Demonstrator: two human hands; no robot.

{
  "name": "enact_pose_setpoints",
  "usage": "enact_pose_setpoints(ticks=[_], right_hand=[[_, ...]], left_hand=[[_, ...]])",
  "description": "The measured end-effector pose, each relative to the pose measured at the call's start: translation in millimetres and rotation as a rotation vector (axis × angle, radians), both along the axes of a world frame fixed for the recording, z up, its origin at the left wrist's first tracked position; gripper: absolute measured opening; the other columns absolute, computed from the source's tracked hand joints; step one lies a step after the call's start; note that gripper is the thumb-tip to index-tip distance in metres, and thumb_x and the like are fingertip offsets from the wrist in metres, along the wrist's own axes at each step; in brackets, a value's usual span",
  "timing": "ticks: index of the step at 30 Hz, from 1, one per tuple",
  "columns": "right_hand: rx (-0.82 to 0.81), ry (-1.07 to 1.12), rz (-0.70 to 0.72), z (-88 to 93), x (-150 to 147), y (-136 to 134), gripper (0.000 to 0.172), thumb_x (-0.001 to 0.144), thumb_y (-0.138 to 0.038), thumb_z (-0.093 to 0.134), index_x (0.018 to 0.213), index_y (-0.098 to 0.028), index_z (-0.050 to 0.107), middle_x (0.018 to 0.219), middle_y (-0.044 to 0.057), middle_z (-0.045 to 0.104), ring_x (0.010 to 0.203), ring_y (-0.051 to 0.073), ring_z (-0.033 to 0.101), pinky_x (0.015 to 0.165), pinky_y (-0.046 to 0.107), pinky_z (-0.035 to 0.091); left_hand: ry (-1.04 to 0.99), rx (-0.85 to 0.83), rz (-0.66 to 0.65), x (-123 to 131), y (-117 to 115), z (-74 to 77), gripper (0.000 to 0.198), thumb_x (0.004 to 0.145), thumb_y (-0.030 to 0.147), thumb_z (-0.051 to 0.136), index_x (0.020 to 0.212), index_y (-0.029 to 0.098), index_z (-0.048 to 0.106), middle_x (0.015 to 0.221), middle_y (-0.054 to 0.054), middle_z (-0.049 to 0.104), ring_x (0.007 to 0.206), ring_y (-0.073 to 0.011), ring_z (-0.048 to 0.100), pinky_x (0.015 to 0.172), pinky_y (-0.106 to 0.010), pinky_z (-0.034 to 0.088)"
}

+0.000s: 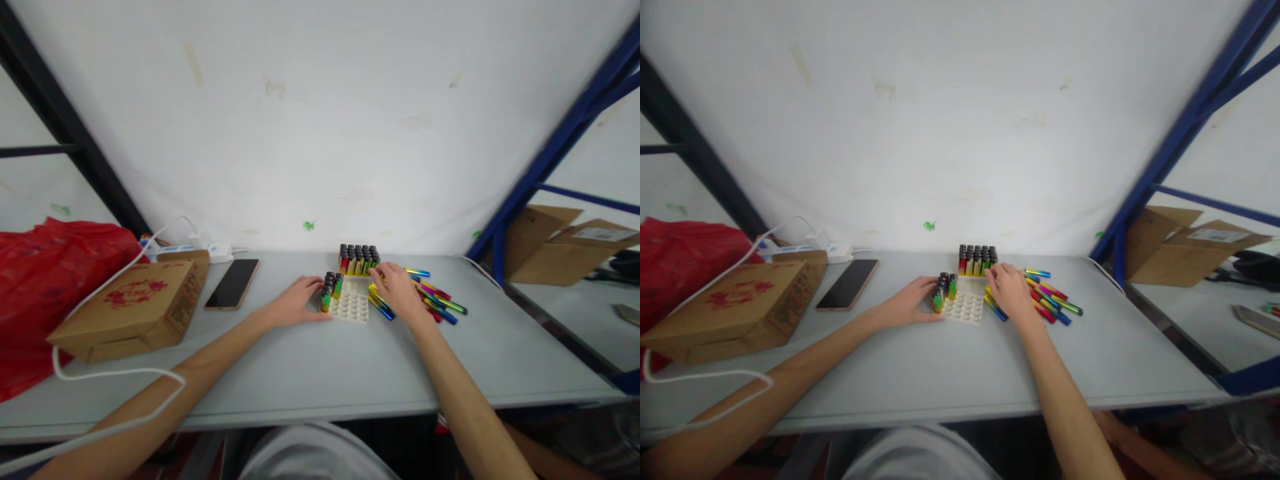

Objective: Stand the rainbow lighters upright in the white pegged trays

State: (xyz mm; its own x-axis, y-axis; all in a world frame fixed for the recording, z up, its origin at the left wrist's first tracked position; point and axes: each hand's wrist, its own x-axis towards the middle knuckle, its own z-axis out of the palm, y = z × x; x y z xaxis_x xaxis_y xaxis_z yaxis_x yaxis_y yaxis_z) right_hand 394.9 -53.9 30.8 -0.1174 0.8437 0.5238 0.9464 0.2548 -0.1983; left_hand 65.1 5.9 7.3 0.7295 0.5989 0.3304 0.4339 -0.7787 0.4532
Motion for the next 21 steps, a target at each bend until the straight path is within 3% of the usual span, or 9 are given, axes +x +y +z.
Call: enact_pose_setpoints(ticks=[3, 6, 11, 16, 21], right_hand=[[-0.013, 0.054, -0.181, -7.0, 43, 9, 0.036, 0.117, -0.032, 0.047, 0.119, -0.018, 0.080, 0.120, 0.021, 0.083, 0.115, 0.036, 0.073, 0.107, 0.047, 0.055], [-0.060, 0.086, -0.352, -13.1, 74, 18, 0.045, 0.114, -0.027, 0.046, 0.139, -0.009, 0.078, 0.140, 0.028, 0.079, 0.133, 0.039, 0.072, 0.119, 0.052, 0.053], [-0.230, 0.008, -0.437, -14.3, 95, 33, 0.052, 0.114, -0.026, 0.049, 0.156, -0.006, 0.071, 0.171, 0.030, 0.061, 0.160, 0.040, 0.058, 0.129, 0.055, 0.048], [-0.379, -0.064, -0.381, -11.7, 103, 38, 0.043, 0.116, -0.032, 0.053, 0.137, -0.014, 0.086, 0.144, 0.025, 0.081, 0.137, 0.035, 0.076, 0.118, 0.045, 0.055], [-0.417, -0.080, -0.377, -1.7, 108, 27, 0.039, 0.112, -0.031, 0.063, 0.141, -0.014, 0.085, 0.132, 0.023, 0.086, 0.123, 0.033, 0.082, 0.109, 0.039, 0.058]], left_hand=[[0.002, -0.007, 0.007, -1, -1, 0.8, 0.081, 0.085, 0.073, 0.095, 0.145, 0.021, 0.078, 0.157, -0.019, 0.073, 0.148, -0.0443, 0.068, 0.133, -0.055, 0.052], [0.001, -0.013, 0.007, -1, -1, 0.9, 0.082, 0.086, 0.074, 0.094, 0.146, 0.019, 0.077, 0.159, -0.020, 0.072, 0.149, -0.0446, 0.067, 0.134, -0.056, 0.050], [-0.003, -0.008, -0.004, -1, 0, -1.8, 0.083, 0.086, 0.072, 0.095, 0.147, 0.019, 0.076, 0.159, -0.022, 0.071, 0.149, -0.0448, 0.066, 0.134, -0.057, 0.050], [-0.012, -0.002, -0.005, -2, 1, -3.9, 0.083, 0.086, 0.075, 0.094, 0.146, 0.021, 0.077, 0.157, -0.020, 0.073, 0.148, -0.0441, 0.067, 0.132, -0.055, 0.051], [0.001, -0.006, 0.003, -3, 0, -2.7, 0.083, 0.087, 0.074, 0.094, 0.148, 0.020, 0.076, 0.159, -0.019, 0.072, 0.150, -0.0435, 0.066, 0.134, -0.053, 0.050]])
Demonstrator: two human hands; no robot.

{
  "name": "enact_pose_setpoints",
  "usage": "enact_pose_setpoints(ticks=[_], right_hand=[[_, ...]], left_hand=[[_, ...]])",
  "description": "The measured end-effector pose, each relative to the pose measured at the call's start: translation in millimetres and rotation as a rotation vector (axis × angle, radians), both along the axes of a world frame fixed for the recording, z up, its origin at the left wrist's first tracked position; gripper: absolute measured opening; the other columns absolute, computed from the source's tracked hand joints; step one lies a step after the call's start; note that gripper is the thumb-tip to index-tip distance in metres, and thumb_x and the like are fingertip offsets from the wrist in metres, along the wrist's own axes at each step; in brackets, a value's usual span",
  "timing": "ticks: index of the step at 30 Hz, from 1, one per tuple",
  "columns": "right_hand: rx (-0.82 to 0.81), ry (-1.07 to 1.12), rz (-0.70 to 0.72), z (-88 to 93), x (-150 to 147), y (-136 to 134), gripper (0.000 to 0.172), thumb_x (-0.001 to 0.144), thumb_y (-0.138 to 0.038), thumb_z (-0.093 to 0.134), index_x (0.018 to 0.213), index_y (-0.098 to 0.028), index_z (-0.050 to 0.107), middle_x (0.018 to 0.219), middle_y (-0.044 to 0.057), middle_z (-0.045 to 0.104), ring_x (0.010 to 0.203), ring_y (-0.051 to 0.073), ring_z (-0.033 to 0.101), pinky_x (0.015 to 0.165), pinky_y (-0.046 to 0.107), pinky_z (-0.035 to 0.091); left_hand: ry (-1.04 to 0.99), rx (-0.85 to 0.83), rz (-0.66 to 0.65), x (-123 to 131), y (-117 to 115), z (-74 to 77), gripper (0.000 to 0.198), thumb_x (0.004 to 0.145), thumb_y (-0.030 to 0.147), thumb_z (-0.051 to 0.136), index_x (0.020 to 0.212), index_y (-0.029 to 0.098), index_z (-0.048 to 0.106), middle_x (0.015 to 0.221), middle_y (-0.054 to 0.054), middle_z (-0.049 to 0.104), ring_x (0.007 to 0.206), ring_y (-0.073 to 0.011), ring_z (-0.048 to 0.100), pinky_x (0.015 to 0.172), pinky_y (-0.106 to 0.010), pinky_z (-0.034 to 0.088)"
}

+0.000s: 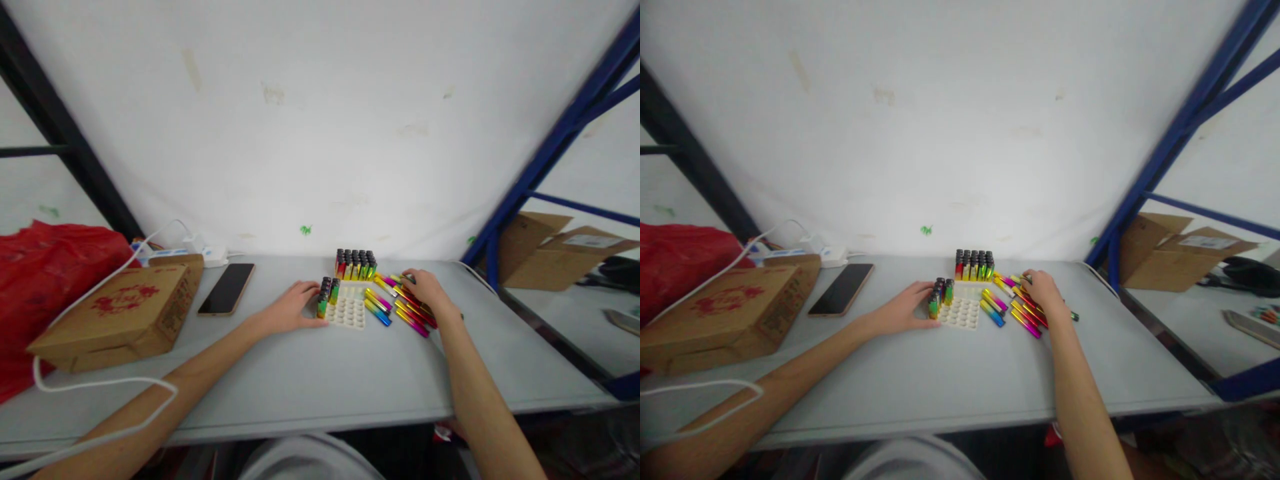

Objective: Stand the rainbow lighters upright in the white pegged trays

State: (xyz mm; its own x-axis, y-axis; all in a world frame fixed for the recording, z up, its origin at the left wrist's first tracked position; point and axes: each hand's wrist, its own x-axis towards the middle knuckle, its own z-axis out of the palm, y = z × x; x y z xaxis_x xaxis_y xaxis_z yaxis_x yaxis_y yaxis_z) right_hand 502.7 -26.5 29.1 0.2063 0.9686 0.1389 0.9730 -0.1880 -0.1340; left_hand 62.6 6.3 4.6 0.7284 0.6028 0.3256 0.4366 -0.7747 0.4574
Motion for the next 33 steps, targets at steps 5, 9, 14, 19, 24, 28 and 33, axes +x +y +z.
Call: enact_pose_setpoints(ticks=[5, 9, 14, 19, 24, 28, 33], right_hand=[[-0.067, 0.112, 0.045, 8.6, -2, -9, 0.033, 0.109, -0.027, 0.068, 0.133, -0.017, 0.088, 0.130, 0.018, 0.089, 0.119, 0.031, 0.085, 0.103, 0.034, 0.060], [0.109, 0.165, 0.042, 11.6, -10, -11, 0.031, 0.108, -0.027, 0.064, 0.123, -0.016, 0.089, 0.117, 0.019, 0.089, 0.113, 0.033, 0.084, 0.103, 0.038, 0.060], [0.511, 0.442, 0.017, 26.8, -31, -20, 0.068, 0.115, -0.064, 0.042, 0.141, -0.015, 0.081, 0.091, 0.012, 0.081, 0.078, 0.026, 0.074, 0.088, 0.041, 0.059], [0.618, 0.841, 0.089, 42.4, -77, -31, 0.078, 0.090, -0.087, 0.071, 0.122, -0.018, 0.086, 0.075, 0.002, 0.071, 0.061, 0.018, 0.056, 0.063, 0.034, 0.047], [0.500, 1.185, 0.214, 41.2, -125, -30, 0.075, 0.073, -0.094, 0.085, 0.086, -0.021, 0.075, 0.062, -0.003, 0.058, 0.058, 0.015, 0.048, 0.056, 0.030, 0.041], [0.252, 1.351, 0.385, 34.5, -146, -31, 0.080, 0.076, -0.103, 0.077, 0.079, -0.024, 0.065, 0.069, 0.001, 0.064, 0.065, 0.019, 0.060, 0.063, 0.033, 0.055], [0.083, 1.442, 0.484, 26.7, -161, -33, 0.076, 0.079, -0.101, 0.078, 0.086, -0.027, 0.060, 0.072, -0.003, 0.059, 0.059, 0.016, 0.054, 0.055, 0.031, 0.052]], left_hand=[[0.007, -0.015, 0.003, 0, 1, -0.4, 0.085, 0.087, 0.073, 0.094, 0.150, 0.019, 0.075, 0.161, -0.019, 0.070, 0.151, -0.0436, 0.065, 0.135, -0.053, 0.050], [-0.006, -0.005, -0.010, -1, 2, -2.2, 0.085, 0.087, 0.075, 0.094, 0.150, 0.020, 0.075, 0.161, -0.019, 0.071, 0.151, -0.0436, 0.065, 0.134, -0.055, 0.051], [-0.006, 0.014, -0.014, -1, 2, -2.0, 0.085, 0.088, 0.075, 0.093, 0.151, 0.019, 0.075, 0.161, -0.019, 0.071, 0.150, -0.0432, 0.066, 0.134, -0.055, 0.051], [-0.018, 0.018, -0.015, -1, 0, -0.7, 0.084, 0.088, 0.073, 0.094, 0.151, 0.021, 0.076, 0.159, -0.019, 0.072, 0.148, -0.0429, 0.067, 0.133, -0.054, 0.052], [-0.019, 0.033, -0.013, 0, 0, -0.9, 0.084, 0.088, 0.074, 0.093, 0.150, 0.021, 0.076, 0.158, -0.019, 0.073, 0.147, -0.0437, 0.068, 0.132, -0.056, 0.052], [0.000, 0.048, -0.001, 2, -1, -1.8, 0.084, 0.088, 0.074, 0.094, 0.151, 0.021, 0.075, 0.158, -0.020, 0.072, 0.146, -0.0437, 0.068, 0.131, -0.056, 0.052], [0.001, 0.054, -0.006, 2, -1, -2.4, 0.085, 0.089, 0.074, 0.093, 0.152, 0.021, 0.073, 0.158, -0.019, 0.072, 0.148, -0.0435, 0.067, 0.132, -0.057, 0.051]])
